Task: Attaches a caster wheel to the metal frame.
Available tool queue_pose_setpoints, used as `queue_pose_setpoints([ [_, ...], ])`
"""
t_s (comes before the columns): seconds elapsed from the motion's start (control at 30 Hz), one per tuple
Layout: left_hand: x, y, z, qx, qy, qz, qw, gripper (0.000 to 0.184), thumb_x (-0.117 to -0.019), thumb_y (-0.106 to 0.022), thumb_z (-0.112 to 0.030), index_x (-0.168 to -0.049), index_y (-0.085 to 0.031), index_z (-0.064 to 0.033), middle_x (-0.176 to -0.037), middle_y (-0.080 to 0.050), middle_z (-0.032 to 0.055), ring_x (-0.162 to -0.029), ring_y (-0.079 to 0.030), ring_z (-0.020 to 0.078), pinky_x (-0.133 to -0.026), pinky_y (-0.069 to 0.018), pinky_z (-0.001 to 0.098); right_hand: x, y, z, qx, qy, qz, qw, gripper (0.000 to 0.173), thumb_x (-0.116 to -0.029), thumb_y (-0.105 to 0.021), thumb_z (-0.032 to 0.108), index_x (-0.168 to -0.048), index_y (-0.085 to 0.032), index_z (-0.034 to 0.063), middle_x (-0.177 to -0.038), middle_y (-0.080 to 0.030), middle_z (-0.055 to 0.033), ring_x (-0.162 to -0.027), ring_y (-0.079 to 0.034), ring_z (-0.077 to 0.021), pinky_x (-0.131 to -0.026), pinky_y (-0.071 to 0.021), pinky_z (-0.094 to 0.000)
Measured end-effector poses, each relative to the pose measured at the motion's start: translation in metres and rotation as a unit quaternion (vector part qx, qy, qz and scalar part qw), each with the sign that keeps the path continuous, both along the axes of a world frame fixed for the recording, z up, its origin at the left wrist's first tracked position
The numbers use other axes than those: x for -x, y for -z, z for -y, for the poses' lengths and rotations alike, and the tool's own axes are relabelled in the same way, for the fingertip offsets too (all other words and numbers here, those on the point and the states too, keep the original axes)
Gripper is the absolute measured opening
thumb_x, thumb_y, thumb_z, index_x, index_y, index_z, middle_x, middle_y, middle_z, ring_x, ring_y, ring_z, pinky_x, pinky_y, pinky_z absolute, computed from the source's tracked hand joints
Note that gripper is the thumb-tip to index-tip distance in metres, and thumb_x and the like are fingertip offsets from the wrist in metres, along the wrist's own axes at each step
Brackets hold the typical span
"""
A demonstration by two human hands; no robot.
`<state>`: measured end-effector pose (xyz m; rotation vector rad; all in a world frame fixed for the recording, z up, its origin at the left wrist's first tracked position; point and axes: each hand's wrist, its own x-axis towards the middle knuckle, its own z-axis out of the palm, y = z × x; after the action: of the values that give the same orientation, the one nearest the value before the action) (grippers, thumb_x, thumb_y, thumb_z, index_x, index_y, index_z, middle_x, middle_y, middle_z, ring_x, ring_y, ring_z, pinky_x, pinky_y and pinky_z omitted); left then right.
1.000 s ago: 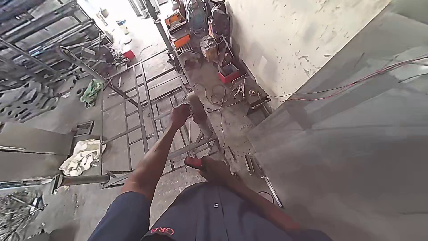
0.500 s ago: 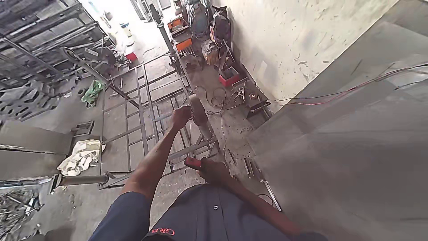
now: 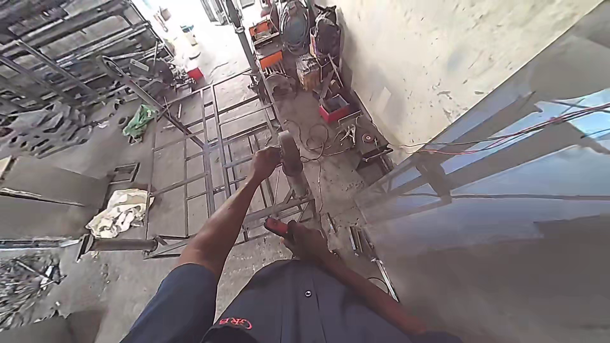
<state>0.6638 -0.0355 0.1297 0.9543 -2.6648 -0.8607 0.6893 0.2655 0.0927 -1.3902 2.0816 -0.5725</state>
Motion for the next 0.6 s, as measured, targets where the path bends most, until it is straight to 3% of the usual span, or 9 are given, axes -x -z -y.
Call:
queue_pose_setpoints([
  [0.27,0.001,-0.005,-0.003,0.019,0.011,0.011,1.000,0.030,-0.0951,-0.072,-0.035,-0.119,-0.073,-0.0153,-0.113,-0.074,0.0081,-0.109,-0.070,0.0253,-0.099,-0.0537,0.0564,-0.001,-0.001,0.007,-0.012,0.018,0.003,1.000,0.045,-0.0964,-0.058,0.050,-0.124,-0.058,0.0140,-0.099,-0.070,-0.0109,-0.084,-0.071,-0.0318,-0.068,-0.0569,-0.0542],
  [0.4,0.003,-0.005,-0.001,0.016,0.008,0.024,1.000,0.030,-0.0960,-0.070,-0.037,-0.119,-0.074,-0.0188,-0.112,-0.075,0.0055,-0.108,-0.070,0.0234,-0.098,-0.0538,0.0563,-0.001,0.004,0.010,0.014,0.027,-0.011,0.999,0.045,-0.0953,-0.059,0.050,-0.122,-0.059,0.0141,-0.097,-0.070,-0.0094,-0.082,-0.071,-0.0297,-0.066,-0.0575,-0.0519],
  [0.5,0.001,-0.004,-0.004,0.043,0.035,0.004,0.998,0.029,-0.0990,-0.067,-0.032,-0.119,-0.073,-0.0119,-0.110,-0.075,0.0110,-0.105,-0.071,0.0278,-0.096,-0.0548,0.0571,0.001,0.001,0.013,0.007,0.031,0.001,1.000,0.043,-0.0959,-0.058,0.049,-0.120,-0.059,0.0136,-0.096,-0.069,-0.0098,-0.081,-0.071,-0.0301,-0.067,-0.0563,-0.0527],
  [0.57,-0.010,-0.040,-0.041,0.049,0.015,0.055,0.997,0.029,-0.1015,-0.061,-0.021,-0.123,-0.069,-0.0027,-0.117,-0.072,0.0199,-0.111,-0.069,0.0331,-0.098,-0.0533,0.0551,-0.001,0.001,0.013,-0.003,0.035,-0.011,0.999,0.046,-0.0976,-0.055,0.050,-0.125,-0.058,0.0128,-0.097,-0.070,-0.0114,-0.083,-0.071,-0.0321,-0.069,-0.0566,-0.0540],
  [0.6,-0.019,-0.091,-0.079,-0.047,-0.027,0.149,0.987,0.036,-0.1051,-0.051,-0.007,-0.139,-0.057,0.0023,-0.138,-0.060,0.0246,-0.128,-0.058,0.0342,-0.111,-0.0428,0.0513,-0.003,0.005,0.012,0.004,0.041,-0.022,0.999,0.051,-0.0993,-0.053,0.052,-0.130,-0.059,0.0109,-0.098,-0.072,-0.0143,-0.085,-0.072,-0.0351,-0.070,-0.0571,-0.0562],
])
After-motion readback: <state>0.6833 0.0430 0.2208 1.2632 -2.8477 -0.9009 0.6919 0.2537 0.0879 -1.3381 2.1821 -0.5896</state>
